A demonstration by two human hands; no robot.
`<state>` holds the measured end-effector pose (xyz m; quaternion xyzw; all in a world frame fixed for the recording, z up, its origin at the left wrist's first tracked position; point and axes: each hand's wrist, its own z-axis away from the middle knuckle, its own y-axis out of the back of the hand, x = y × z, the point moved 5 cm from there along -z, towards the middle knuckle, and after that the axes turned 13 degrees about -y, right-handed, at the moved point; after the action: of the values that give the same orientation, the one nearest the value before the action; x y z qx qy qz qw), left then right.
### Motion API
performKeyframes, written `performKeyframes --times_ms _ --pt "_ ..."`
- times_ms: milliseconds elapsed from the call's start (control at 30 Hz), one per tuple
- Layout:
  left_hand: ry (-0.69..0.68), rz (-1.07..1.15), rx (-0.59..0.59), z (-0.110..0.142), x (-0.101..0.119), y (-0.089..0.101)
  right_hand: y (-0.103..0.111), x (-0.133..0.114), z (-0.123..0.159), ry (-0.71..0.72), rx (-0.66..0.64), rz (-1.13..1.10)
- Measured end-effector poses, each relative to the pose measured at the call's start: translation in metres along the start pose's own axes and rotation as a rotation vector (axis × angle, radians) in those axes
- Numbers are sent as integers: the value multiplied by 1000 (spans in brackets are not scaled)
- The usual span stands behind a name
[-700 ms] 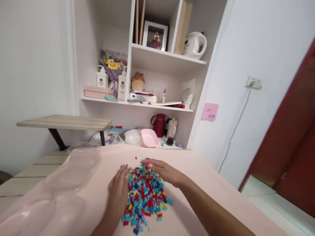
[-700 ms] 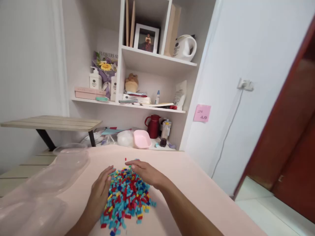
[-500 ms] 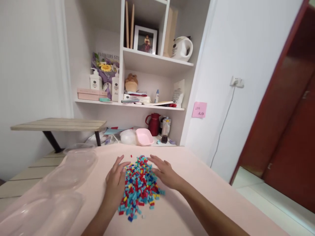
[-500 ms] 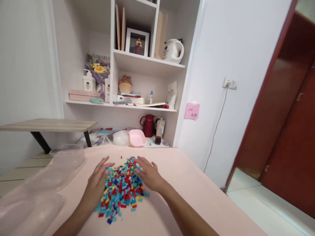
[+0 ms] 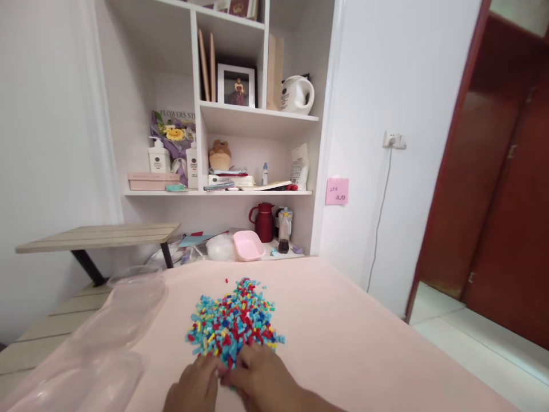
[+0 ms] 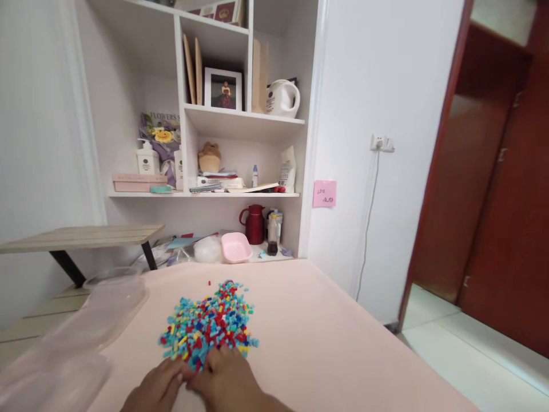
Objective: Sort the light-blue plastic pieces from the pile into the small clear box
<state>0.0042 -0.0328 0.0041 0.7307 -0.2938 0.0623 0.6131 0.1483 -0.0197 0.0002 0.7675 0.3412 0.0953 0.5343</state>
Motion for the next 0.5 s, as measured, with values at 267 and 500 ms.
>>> performKeyframes --times_ms 267,500 --pt "-122 356 245 -49 15 16 41 51 -60 -246 -116 -547" --pt "-67 277 306 -28 34 49 88 79 -37 -581 -54 -886"
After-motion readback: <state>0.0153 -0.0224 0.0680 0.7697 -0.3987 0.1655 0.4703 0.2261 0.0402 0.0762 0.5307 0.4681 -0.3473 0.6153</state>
